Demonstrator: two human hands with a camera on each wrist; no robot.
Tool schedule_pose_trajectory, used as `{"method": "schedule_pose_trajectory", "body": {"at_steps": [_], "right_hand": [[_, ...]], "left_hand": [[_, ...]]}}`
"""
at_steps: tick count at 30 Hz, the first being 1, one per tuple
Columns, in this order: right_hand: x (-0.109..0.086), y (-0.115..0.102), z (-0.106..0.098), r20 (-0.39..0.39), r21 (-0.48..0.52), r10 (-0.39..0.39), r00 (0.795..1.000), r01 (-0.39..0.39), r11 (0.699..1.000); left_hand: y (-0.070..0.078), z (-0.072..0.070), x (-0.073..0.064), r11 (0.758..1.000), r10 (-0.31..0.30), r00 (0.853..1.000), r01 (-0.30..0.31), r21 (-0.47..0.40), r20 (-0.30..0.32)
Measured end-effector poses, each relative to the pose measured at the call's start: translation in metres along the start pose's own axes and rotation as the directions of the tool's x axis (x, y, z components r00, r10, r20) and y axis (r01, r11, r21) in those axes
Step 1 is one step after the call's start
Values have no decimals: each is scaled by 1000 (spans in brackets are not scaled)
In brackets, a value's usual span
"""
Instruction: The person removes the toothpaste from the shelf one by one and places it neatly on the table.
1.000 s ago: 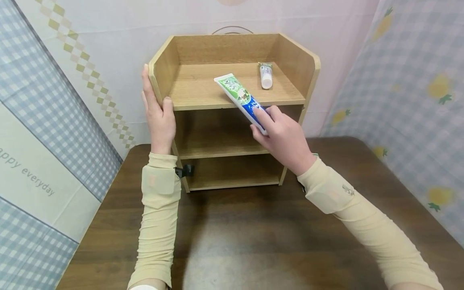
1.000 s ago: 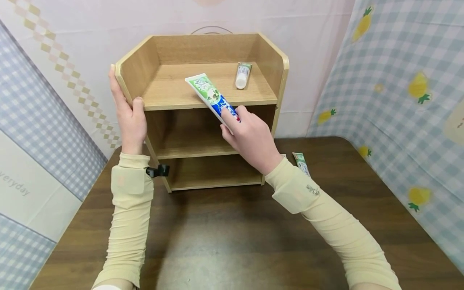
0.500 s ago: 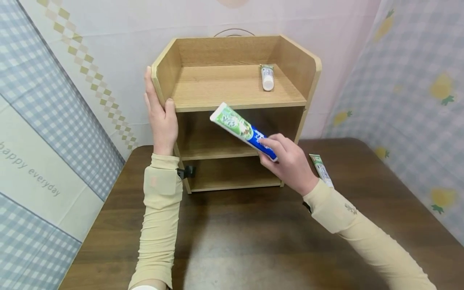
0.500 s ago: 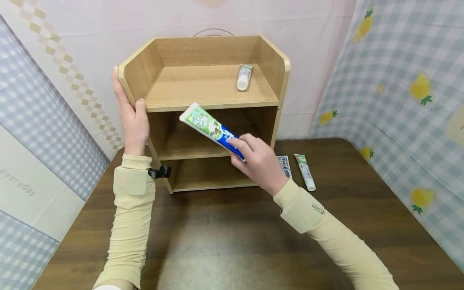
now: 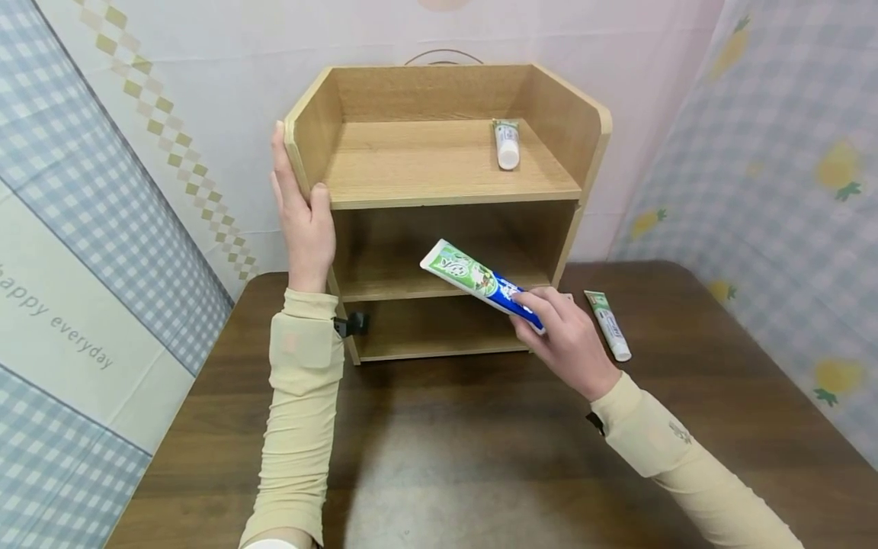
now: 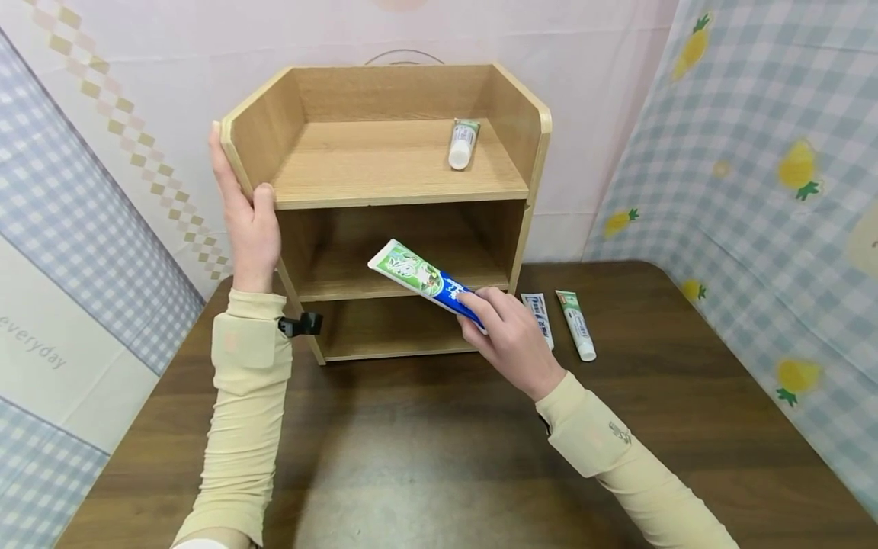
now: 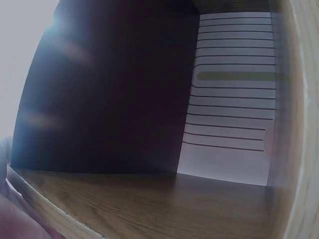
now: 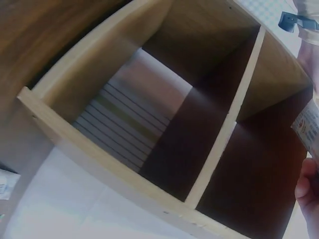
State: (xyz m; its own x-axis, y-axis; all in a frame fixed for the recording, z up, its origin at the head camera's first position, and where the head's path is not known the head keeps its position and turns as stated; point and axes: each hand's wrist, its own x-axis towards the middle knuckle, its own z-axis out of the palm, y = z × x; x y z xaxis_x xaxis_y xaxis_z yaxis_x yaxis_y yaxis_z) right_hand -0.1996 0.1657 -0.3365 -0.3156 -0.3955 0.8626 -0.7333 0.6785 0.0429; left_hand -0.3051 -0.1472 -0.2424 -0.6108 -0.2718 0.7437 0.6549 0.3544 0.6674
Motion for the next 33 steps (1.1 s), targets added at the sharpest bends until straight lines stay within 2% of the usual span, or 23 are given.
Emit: {"method": "schedule_pose_trajectory", "body": {"at_steps": [7, 14, 19, 27, 33], "right_hand": [[-25, 4, -5, 2, -4, -15, 1000, 15, 1000], [-56, 15, -15, 66, -42, -32, 997, 35, 999], [-75, 22, -26, 73, -75, -37, 997, 42, 996], [-90, 37, -45, 107, -147, 14, 994, 2, 989], [-99, 47, -58, 111, -167, -3, 994, 21, 986]], "left_hand": [[3, 1, 3, 1000, -13, 1000, 13, -3, 10], [3, 2, 3, 1000, -29, 999, 29, -7, 20], [0, -2, 3, 999, -40, 999, 40, -3, 6], [0, -3, 4, 999, -52, 999, 52, 7, 4], [0, -1, 1, 998, -57, 998, 57, -2, 10]]}}
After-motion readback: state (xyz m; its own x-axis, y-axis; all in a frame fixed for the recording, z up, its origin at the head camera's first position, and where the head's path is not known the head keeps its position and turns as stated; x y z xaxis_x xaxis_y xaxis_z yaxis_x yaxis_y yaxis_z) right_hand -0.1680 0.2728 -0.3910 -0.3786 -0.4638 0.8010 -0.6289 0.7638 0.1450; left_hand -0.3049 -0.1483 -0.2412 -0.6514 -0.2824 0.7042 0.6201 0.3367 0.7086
